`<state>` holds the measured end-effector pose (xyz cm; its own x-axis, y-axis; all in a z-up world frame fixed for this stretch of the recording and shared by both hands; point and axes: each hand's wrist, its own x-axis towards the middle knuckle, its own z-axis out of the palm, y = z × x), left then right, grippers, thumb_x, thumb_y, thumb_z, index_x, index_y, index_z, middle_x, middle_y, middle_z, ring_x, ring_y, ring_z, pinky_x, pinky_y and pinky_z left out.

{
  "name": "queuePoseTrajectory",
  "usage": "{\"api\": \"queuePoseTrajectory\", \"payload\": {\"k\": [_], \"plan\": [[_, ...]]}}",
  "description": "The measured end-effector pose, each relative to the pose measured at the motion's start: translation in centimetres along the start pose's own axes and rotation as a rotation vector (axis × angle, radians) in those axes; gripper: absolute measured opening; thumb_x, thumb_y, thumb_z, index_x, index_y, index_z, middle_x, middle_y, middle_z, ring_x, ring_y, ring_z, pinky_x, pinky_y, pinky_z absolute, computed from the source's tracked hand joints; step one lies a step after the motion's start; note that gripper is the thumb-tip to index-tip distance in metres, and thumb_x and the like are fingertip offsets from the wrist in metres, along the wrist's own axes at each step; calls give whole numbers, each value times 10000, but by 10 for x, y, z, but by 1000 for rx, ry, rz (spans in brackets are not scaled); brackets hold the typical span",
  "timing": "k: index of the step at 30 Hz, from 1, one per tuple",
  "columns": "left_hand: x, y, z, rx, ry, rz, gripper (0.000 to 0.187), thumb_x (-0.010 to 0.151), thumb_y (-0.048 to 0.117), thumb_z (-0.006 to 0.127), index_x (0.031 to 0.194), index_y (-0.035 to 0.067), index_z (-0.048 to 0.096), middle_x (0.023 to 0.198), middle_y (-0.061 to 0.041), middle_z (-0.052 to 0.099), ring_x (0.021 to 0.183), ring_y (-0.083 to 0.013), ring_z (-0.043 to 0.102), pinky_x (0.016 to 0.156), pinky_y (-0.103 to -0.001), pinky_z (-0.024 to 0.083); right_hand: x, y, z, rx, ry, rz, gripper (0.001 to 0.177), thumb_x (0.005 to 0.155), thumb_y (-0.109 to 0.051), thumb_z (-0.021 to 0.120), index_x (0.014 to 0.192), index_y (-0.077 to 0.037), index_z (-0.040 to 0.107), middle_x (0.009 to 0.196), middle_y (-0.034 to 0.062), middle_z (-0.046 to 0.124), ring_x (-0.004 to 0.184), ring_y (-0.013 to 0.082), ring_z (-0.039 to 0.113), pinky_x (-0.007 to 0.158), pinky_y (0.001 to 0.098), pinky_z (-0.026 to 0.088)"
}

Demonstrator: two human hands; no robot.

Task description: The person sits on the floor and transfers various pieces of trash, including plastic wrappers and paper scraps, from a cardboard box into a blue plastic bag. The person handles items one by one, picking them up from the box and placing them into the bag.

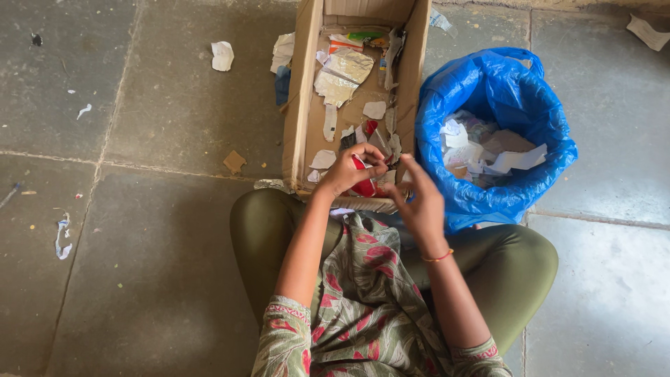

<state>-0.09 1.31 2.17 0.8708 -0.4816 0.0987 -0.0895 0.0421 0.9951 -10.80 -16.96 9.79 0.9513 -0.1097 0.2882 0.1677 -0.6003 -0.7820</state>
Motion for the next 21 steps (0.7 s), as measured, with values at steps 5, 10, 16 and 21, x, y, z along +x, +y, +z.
{"api": "queuePoseTrajectory", "payload": {"k": [5,10,16,21], "plan": [[-7,2,-1,-293,-40,8,295,903,137,823,1129,54,653,1130,-88,753,1120,-186,699,1025,-354,564,-8,9,31,288,-125,235,681,856,-97,814,1472,-75,524,1164,125,700,901,148,716,721,280,591],[-7,14,-1,-444,-144,17,313,902,40,782,1166,48,614,1399,-131,608,1266,-224,643,1052,-402,566,-3,47,47,685,-96,52,668,934,-35,768,1509,0,431,1237,71,628,1156,175,671,938,303,585],[-10,15,-2,-486,-224,-29,316,930,26,757,1203,44,600,1406,-159,612,1254,-237,656,1023,-409,582,-3,53,51,391,-203,287,410,834,-47,781,1219,-7,645,1025,8,718,970,126,736,828,273,596],[-8,-2,-6,-622,-184,30,353,981,170,765,1263,46,591,1334,-176,670,1202,-269,687,1035,-407,574,-2,40,37,-71,-108,-44,195,788,-67,871,957,-54,775,876,74,692,783,221,654,697,335,524]]}}
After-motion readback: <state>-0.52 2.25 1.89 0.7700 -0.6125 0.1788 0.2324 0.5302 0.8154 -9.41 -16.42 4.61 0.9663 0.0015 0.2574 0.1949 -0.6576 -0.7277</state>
